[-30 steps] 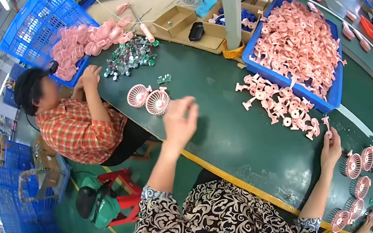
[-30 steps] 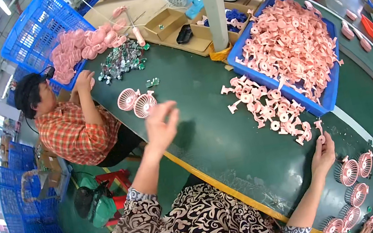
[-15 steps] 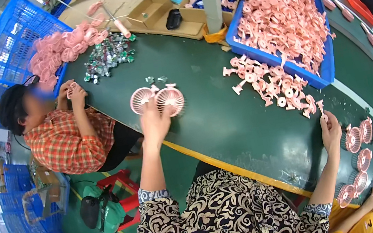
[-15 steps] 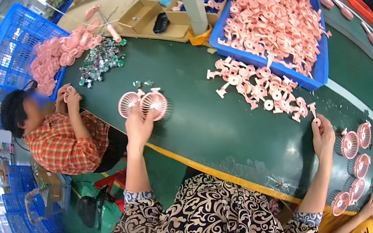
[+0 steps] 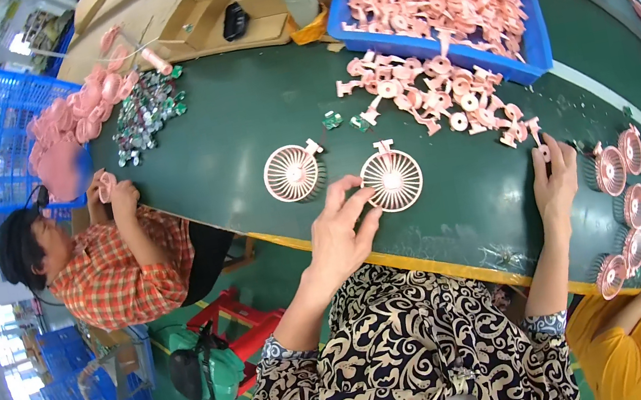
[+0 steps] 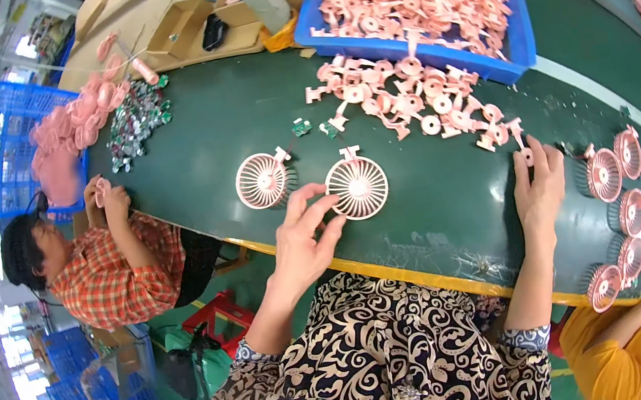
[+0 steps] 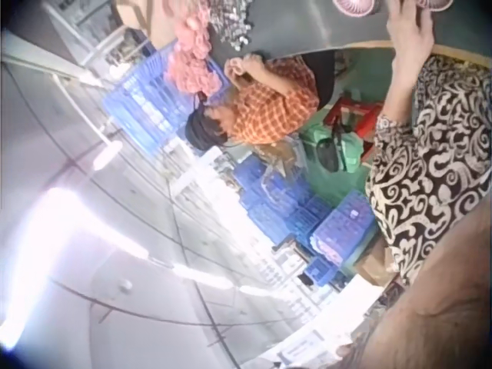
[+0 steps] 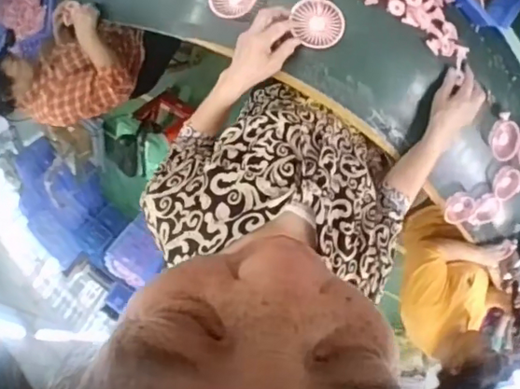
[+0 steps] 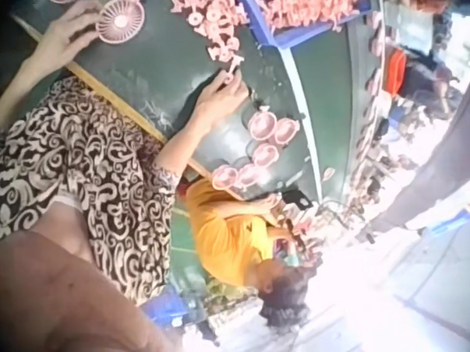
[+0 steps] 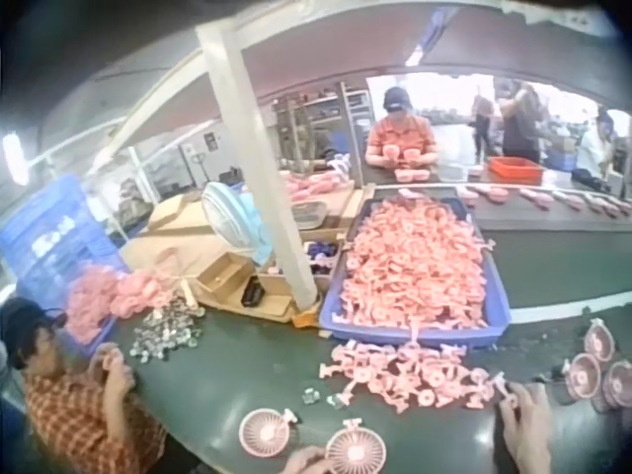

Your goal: The person assembles portable fans by picking plastic brackets and fan grilles from a container and workbench, attaching the brackets into the fan grilles by hand, and placing the assembled fan pieces onto the table.

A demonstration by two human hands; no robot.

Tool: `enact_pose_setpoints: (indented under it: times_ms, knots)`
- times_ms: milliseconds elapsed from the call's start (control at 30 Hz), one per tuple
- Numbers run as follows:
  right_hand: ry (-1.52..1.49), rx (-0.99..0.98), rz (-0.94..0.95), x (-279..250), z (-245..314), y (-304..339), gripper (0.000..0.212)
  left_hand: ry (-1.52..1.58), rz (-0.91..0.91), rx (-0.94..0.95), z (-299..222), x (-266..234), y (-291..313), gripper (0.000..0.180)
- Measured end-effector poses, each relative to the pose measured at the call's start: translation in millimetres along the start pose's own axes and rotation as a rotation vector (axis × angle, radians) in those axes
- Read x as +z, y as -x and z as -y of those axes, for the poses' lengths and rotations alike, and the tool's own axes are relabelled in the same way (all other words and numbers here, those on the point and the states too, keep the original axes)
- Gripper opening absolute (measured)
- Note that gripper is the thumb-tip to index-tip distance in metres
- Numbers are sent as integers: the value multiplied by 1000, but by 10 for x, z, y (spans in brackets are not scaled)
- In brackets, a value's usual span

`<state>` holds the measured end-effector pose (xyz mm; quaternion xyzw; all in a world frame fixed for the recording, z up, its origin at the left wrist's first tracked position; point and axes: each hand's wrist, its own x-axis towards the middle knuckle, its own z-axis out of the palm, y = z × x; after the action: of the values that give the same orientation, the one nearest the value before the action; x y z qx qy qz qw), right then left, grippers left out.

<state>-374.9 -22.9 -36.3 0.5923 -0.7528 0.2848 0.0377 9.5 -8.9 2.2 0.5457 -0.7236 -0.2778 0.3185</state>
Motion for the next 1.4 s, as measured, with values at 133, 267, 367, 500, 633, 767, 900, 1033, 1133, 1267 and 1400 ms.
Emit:
enact_pose_setpoints:
  times_ms: [133, 267, 367, 500, 633, 767, 900, 1033, 1133, 1267, 1400]
  knots:
    - [-6, -4, -30, -1, -3, -3, 32, 66, 117, 112, -237, 255, -19, 37]
    - [-13, 13, -43, -10, -11, 5, 31, 159, 343, 171, -442, 435, -35, 32]
    - [-49, 10, -73, 43, -23, 9, 31, 210, 298, 208, -462, 482, -102, 28]
    - [-98, 54, -75, 18, -25, 22, 30, 155, 192, 254, -476, 476, -307, 43]
    - [-163, 108, -101, -2, -60, 41, 29, -21, 197, 220, -480, 498, -534, 49]
    - [-196, 83, -150, 46, -94, 41, 29, -230, 232, 158, -375, 578, -620, 39]
    - [-198, 93, -152, 26, -57, 42, 29, -356, 142, 208, -347, 616, -605, 27]
    - [-193, 128, -106, 28, -66, 46, 29, -375, 125, 213, -405, 577, -571, 21]
    - [-149, 96, -99, 32, -120, 44, 29, -360, 174, 226, -425, 510, -554, 17]
    - [-113, 81, -67, -28, -103, 13, 29, -295, 250, 267, -394, 474, -530, 13]
    - [-114, 104, -23, -117, -100, -33, 30, -77, 289, 204, -337, 512, -497, 13]
